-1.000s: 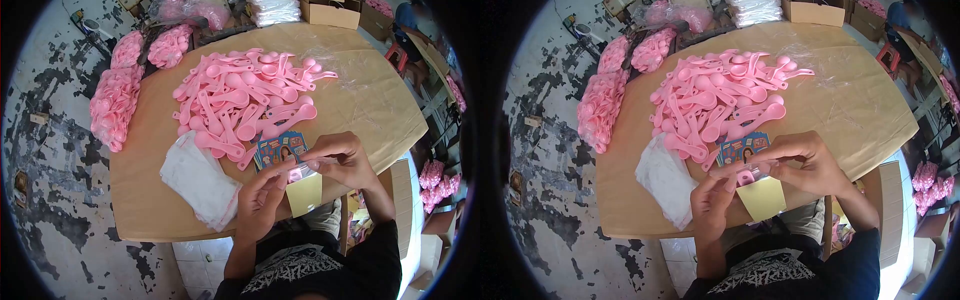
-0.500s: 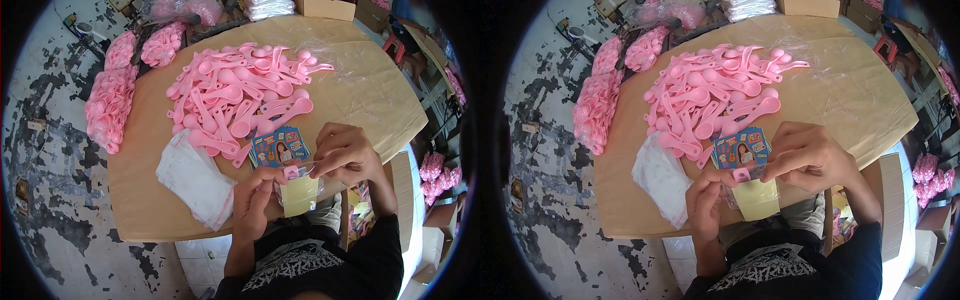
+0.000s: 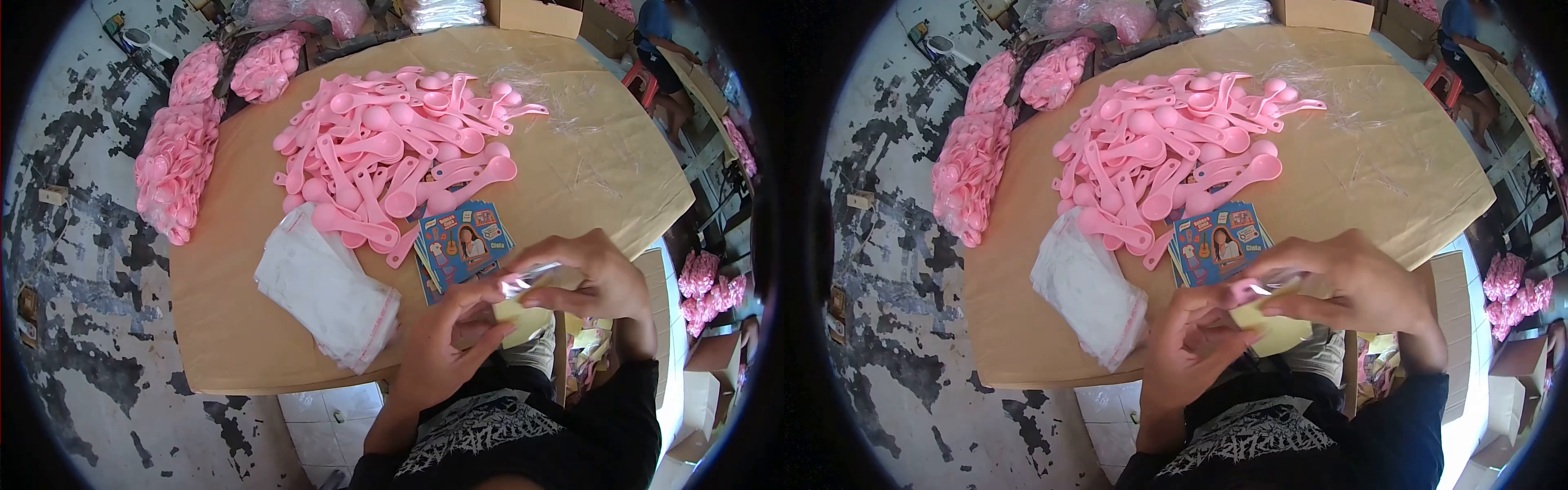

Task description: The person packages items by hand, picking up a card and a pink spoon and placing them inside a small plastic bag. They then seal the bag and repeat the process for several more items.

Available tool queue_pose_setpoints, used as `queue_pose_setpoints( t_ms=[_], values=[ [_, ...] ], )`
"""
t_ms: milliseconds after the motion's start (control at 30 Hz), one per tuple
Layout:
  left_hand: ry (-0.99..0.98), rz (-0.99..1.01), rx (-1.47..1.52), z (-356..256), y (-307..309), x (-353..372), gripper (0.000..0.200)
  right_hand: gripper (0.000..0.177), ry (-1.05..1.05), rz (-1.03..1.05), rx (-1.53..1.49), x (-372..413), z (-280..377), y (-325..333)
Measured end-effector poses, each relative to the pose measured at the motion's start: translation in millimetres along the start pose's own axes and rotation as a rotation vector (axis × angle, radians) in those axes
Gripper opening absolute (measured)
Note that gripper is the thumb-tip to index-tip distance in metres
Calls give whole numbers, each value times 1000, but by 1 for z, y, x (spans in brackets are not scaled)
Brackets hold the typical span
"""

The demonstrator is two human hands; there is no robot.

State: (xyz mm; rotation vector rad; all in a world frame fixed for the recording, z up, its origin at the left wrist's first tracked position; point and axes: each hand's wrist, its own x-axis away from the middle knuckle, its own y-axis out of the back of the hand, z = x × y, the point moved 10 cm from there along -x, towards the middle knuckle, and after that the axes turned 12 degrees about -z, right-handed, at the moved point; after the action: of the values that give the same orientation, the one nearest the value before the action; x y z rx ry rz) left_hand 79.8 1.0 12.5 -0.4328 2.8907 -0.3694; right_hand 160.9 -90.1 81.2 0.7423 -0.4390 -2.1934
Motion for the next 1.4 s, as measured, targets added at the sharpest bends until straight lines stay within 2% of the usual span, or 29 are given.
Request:
queue_pose_setpoints(
  t_ms=[33, 133, 167, 200, 233, 300, 367, 400, 433, 467, 500, 600, 700, 933, 1400],
  values=[
    [12, -1, 7, -7, -1, 3, 38, 32, 14, -4, 37, 3, 3, 10],
    [43, 24, 36, -17, 19, 25, 44, 30, -28, 206, 193, 32, -15, 40],
    [51, 42, 48, -21, 32, 37, 45, 29, -134, 264, 261, 47, -30, 53],
    [-72, 128, 115, -33, 45, 46, 40, 28, -240, 320, 329, 61, -42, 62],
    [-197, 213, 178, -42, 63, 58, 35, 29, -195, 257, 412, 61, -36, 71],
    [-339, 119, 198, -54, 110, 83, 24, 32, -109, 136, 565, 60, -21, 85],
    [-400, 31, 300, -68, 145, 97, 24, 32, -92, 225, 341, 56, 4, 60],
    [-436, -78, 331, -70, 158, 99, 22, 33, -75, 262, 228, 49, 21, 44],
    [-477, -189, 356, -76, 164, 97, 21, 31, -103, 407, 41, 45, 35, 17],
    [-523, -304, 377, -81, 172, 100, 19, 28, 10, 503, 1, 36, 62, 1],
    [-521, -489, 254, -76, 185, 106, 21, 26, 119, 598, -50, 29, 89, -14],
    [-517, -494, 19, -77, 178, 103, 23, 26, 361, 685, -178, 20, 134, -31],
    [-479, -515, -53, -70, 182, 107, 28, 25, 438, 674, -272, 21, 141, -28],
    [-468, -574, -42, -64, 188, 105, 29, 24, 489, 622, -373, 29, 149, -14],
    [-464, -515, -115, -64, 183, 98, 31, 22, 548, 544, -468, 45, 155, 2]
  ],
)
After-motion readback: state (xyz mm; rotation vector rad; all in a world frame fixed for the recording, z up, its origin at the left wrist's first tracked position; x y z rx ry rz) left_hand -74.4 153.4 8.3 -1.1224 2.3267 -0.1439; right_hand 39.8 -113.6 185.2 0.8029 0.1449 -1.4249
